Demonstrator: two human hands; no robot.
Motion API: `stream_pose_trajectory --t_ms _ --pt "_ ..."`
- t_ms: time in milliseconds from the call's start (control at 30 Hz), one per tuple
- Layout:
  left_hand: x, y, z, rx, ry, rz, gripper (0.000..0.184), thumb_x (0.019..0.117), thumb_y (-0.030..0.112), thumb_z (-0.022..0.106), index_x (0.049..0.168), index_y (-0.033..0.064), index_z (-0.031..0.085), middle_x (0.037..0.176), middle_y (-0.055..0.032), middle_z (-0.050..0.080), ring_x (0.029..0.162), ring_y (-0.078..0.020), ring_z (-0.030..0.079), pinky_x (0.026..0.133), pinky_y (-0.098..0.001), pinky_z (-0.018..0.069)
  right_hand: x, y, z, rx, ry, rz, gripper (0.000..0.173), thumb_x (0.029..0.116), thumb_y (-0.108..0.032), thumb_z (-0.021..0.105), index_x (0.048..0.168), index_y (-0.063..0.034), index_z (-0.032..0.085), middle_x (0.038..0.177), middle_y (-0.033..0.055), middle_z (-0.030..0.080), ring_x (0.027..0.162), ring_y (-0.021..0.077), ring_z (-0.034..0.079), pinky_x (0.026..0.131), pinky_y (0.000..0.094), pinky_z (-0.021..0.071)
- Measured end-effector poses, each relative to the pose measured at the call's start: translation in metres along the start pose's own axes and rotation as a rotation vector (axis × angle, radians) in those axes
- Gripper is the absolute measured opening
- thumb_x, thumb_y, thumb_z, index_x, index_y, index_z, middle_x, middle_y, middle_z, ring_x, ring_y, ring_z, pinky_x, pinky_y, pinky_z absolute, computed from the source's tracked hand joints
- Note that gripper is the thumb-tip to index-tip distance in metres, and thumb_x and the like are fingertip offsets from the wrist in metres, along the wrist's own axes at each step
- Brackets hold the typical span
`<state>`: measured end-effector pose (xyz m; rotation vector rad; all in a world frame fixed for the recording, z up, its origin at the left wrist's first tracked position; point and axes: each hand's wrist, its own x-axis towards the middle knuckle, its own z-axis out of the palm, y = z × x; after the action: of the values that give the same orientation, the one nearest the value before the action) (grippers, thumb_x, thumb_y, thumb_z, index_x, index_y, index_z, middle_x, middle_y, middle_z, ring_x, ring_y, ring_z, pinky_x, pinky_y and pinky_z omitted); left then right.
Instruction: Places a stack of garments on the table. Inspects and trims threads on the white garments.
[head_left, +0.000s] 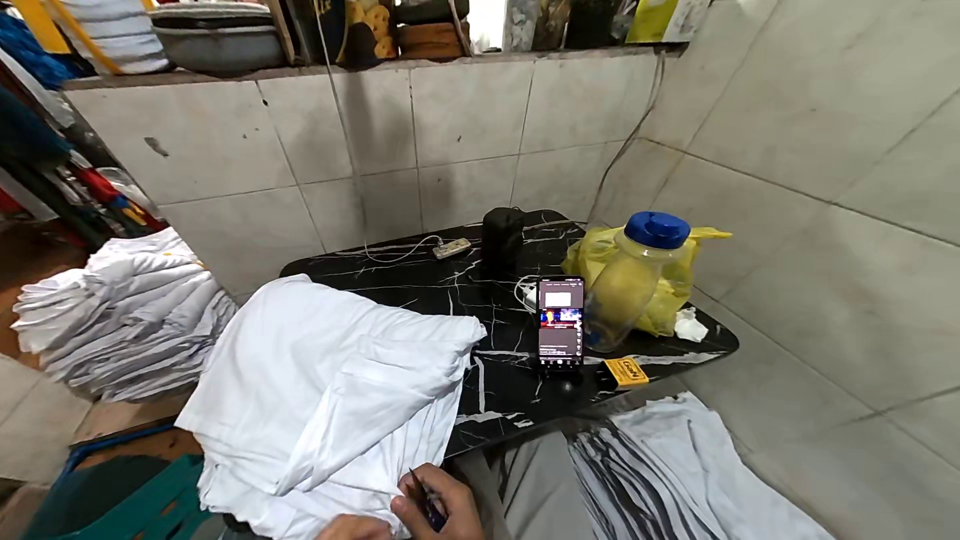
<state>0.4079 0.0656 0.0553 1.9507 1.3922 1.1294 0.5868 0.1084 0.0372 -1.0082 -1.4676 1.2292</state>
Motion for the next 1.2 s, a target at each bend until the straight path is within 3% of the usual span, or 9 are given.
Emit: stream_pose_trajectory --t_ms 133,300,367,467,567,700,900,1033,1200 --pt "0.01 -0.004 0.007 -0.015 0.192 -0.034 0.024 0.1018 0.015 0.062 0.097 -0.0029 0.077 0.102 -0.0156 0.07 0.103 -0.0152 0.065 0.096 -0.0298 0.0534 -0.003 -0.014 0.007 -0.101 0.05 -0.104 0.02 0.0947 -0.013 0.072 0.095 0.0066 0.071 0.088 0.0157 0.068 0.076 0.016 0.063 0.07 0.0285 0.0532" --pt "0.023 0.016 0.029 -0.412 0.359 -0.156 0.006 0.093 -0.001 0.067 0.094 0.0047 0.065 0.087 0.0056 0.073 0.079 -0.0029 0.071 0.075 -0.0247 0.0624 -0.003 -0.015 0.009 -0.168 0.111 -0.166 0.016 0.0926 -0.008 0.072 0.092 0.0081 0.072 0.086 0.0181 0.069 0.077 0.0196 0.067 0.073 0.0299 0.0563" --pt "0.027 0.021 0.031 -0.517 0.436 -0.175 0.03 0.0856 -0.01 0.069 0.096 0.0106 0.05 0.089 0.0074 0.072 0.076 -0.0042 0.071 0.069 -0.0254 0.0635 -0.004 -0.013 0.008 -0.153 0.101 -0.094 0.023 0.0998 -0.012 0.064 0.091 0.0079 0.07 0.083 0.017 0.07 0.075 0.0203 0.068 0.072 0.034 0.0567" --pt "0.029 0.024 0.032 -0.538 0.463 -0.136 0.036 0.0826 -0.013 0.07 0.095 0.0122 0.048 0.091 0.0078 0.069 0.078 -0.0043 0.071 0.069 -0.0253 0.0637 -0.002 -0.009 0.005 -0.048 0.007 0.017 0.032 0.1064 -0.021 0.054 0.097 0.0057 0.069 0.082 0.0124 0.071 0.075 0.0149 0.067 0.073 0.0336 0.0555" --pt "0.026 0.027 0.033 -0.449 0.395 -0.128 0.028 0.0861 -0.011 0.066 0.102 0.0082 0.053 0.085 0.0098 0.069 0.073 -0.0017 0.068 0.067 -0.0241 0.0618 0.0 -0.007 0.008 0.118 -0.044 0.064 0.031 0.1049 -0.02 0.057 0.092 0.0056 0.067 0.076 0.0055 0.063 0.071 0.0058 0.058 0.071 0.0257 0.0507" --pt "0.024 0.034 0.032 -0.361 0.376 -0.149 0.032 0.0915 -0.007 0.064 0.118 -0.0007 0.047 0.082 0.009 0.071 0.07 -0.0012 0.068 0.066 -0.0234 0.0607 -0.001 -0.006 0.012 0.203 -0.004 0.088 0.016 0.0981 -0.009 0.064 0.096 0.0063 0.066 0.077 0.0027 0.066 0.068 0.0012 0.06 0.067 0.021 0.0518" --pt "0.024 0.027 0.032 -0.312 0.437 -0.099 0.018 0.0886 -0.009 0.068 0.101 0.0018 0.059 0.093 0.0048 0.071 0.082 -0.0024 0.07 0.074 -0.0245 0.0633 -0.005 -0.006 0.009 0.219 -0.034 0.04 0.017 0.1012 -0.009 0.059 0.098 0.0066 0.067 0.081 0.0048 0.065 0.069 0.0026 0.058 0.066 0.021 0.0505" --pt "0.023 0.026 0.033 -0.28 0.397 -0.051 0.014 0.0899 -0.007 0.069 0.101 -0.0022 0.062 0.096 0.0015 0.072 0.086 -0.003 0.071 0.077 -0.0249 0.0634 -0.004 -0.006 0.006 0.144 -0.021 0.044 0.029 0.1075 -0.013 0.048 0.096 0.0067 0.067 0.076 0.0054 0.065 0.068 0.0049 0.06 0.067 0.023 0.051" --pt "0.02 0.027 0.033 -0.21 0.305 -0.038 0.012 0.0975 0.0 0.061 0.105 -0.0099 0.062 0.093 -0.0055 0.074 0.081 -0.003 0.072 0.077 -0.0241 0.0627 -0.004 -0.007 0.007 0.152 0.005 0.078 0.024 0.1044 -0.015 0.057 0.094 0.005 0.065 0.075 0.0048 0.065 0.067 0.0051 0.06 0.066 0.0232 0.0511"
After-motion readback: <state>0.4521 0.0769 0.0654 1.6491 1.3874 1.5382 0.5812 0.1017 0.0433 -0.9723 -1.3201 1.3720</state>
